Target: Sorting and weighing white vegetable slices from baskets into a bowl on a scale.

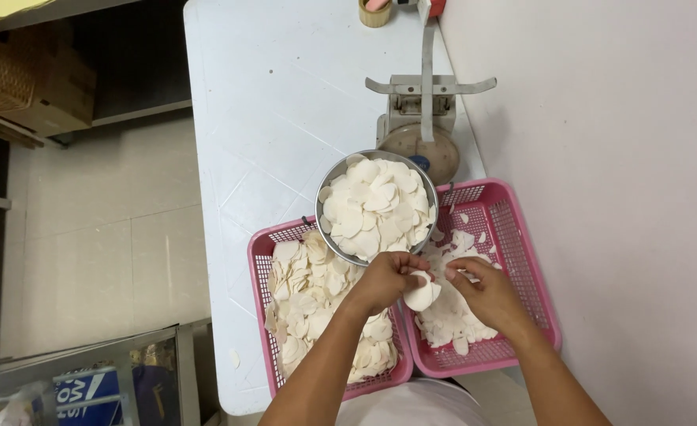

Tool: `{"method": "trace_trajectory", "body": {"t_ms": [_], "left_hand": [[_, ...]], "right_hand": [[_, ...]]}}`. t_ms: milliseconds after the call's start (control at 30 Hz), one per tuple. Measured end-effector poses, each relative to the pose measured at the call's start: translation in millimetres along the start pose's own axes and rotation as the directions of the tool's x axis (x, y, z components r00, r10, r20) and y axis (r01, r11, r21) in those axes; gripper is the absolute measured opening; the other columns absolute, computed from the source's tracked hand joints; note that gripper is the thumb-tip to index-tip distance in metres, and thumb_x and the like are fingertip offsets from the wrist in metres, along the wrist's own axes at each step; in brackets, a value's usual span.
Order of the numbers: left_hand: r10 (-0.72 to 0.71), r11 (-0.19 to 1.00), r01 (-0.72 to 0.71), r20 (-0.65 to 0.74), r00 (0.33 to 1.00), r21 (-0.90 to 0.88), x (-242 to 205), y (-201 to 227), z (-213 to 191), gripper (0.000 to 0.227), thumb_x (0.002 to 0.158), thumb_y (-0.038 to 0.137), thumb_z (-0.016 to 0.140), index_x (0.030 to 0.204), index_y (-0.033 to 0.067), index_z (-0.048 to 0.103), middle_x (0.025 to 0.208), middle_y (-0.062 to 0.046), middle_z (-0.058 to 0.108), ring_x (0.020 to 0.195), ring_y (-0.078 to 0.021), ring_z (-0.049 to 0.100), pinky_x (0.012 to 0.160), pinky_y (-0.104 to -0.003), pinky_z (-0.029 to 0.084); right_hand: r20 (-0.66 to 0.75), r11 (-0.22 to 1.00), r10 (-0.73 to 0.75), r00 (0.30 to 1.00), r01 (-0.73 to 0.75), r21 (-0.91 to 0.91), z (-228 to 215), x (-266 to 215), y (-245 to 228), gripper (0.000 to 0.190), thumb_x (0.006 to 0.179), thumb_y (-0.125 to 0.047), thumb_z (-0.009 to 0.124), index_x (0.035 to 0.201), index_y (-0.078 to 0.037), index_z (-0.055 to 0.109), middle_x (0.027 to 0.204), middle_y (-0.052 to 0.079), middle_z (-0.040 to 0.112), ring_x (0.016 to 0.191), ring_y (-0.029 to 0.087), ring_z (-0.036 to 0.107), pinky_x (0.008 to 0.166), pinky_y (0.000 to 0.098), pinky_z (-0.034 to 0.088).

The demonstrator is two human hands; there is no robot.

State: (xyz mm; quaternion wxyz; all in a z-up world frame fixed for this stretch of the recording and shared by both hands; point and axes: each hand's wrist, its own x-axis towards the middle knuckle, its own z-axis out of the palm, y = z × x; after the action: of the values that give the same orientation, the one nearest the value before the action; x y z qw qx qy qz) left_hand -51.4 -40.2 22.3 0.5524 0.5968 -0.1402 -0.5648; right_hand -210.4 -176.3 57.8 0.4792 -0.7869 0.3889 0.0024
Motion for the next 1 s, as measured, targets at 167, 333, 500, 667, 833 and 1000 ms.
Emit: {"method": "trace_trajectory", "body": {"t_ms": [167,333,500,667,833,1000], "left_hand": [[0.037,0.998,-0.034,-0.046,0.998,0.06,5.3,-4.5,5.6,0.024,0.08,0.005,0.08,0.103,0.0021,0.075,0.076,-0.004,0.073,0.062,-0.0084,0.064,0.053,-0.017,0.053],[0.075,0.99,-0.063,-0.093,0.993,0.124,-3.2,1.6,7.7,0.017,0.088,0.015,0.077,0.104,0.0092,0.076,0.08,-0.003,0.075,0.07,-0.006,0.064,0.058,-0.018,0.055],[0.069,0.997,-0.069,-0.032,0.997,-0.023,-15.2,9.1,9.4,0.036,0.084,-0.002,0.073,0.12,0.0012,0.069,0.092,-0.007,0.071,0.082,-0.0135,0.064,0.072,-0.026,0.062],[0.015,0.996,-0.016,-0.015,1.0,-0.083,-16.7,-4.7,16.1,0.035,0.084,-0.003,0.075,0.117,-0.007,0.067,0.088,-0.007,0.057,0.082,-0.0175,0.063,0.071,-0.032,0.067],[0.017,0.993,-0.017,-0.001,1.0,-0.121,-7.9,-19.5,18.7,0.024,0.089,0.004,0.075,0.111,-0.0038,0.069,0.086,-0.005,0.054,0.082,-0.0153,0.063,0.072,-0.029,0.067],[0.021,0.998,-0.021,-0.009,1.0,-0.056,-22.6,2.5,18.4,0.024,0.087,0.01,0.079,0.107,-0.0021,0.071,0.085,-0.005,0.058,0.081,-0.0128,0.063,0.072,-0.025,0.065]], "right_hand": [[0.207,0.862,0.127,0.97,-0.211,0.461,19.3,-9.4,5.4,0.044,0.083,0.0,0.081,0.122,0.001,0.062,0.094,0.016,0.075,0.084,0.022,0.07,0.074,0.0312,0.058],[0.192,0.771,0.13,0.973,-0.221,0.597,27.0,-8.1,7.3,0.048,0.082,0.006,0.077,0.126,0.002,0.057,0.08,0.013,0.069,0.071,0.019,0.067,0.063,0.0298,0.059],[0.087,0.81,0.138,0.987,-0.163,0.564,17.4,-12.4,-1.4,0.038,0.084,0.003,0.075,0.12,0.002,0.066,0.081,0.011,0.068,0.073,0.017,0.066,0.068,0.0313,0.06],[-0.002,0.822,0.158,0.987,-0.13,0.554,13.2,-20.8,-7.5,0.024,0.088,-0.002,0.073,0.112,0.001,0.072,0.084,0.008,0.064,0.078,0.015,0.064,0.074,0.0326,0.06],[0.018,0.806,0.101,0.995,-0.093,0.584,10.3,-31.2,-18.0,0.03,0.086,-0.002,0.077,0.115,0.003,0.072,0.082,0.008,0.064,0.074,0.014,0.064,0.072,0.0309,0.059],[-0.048,0.826,0.067,0.997,-0.028,0.562,11.1,-23.7,-13.9,0.025,0.082,-0.003,0.082,0.105,0.004,0.075,0.075,0.006,0.064,0.068,0.012,0.061,0.065,0.0265,0.055]]}}
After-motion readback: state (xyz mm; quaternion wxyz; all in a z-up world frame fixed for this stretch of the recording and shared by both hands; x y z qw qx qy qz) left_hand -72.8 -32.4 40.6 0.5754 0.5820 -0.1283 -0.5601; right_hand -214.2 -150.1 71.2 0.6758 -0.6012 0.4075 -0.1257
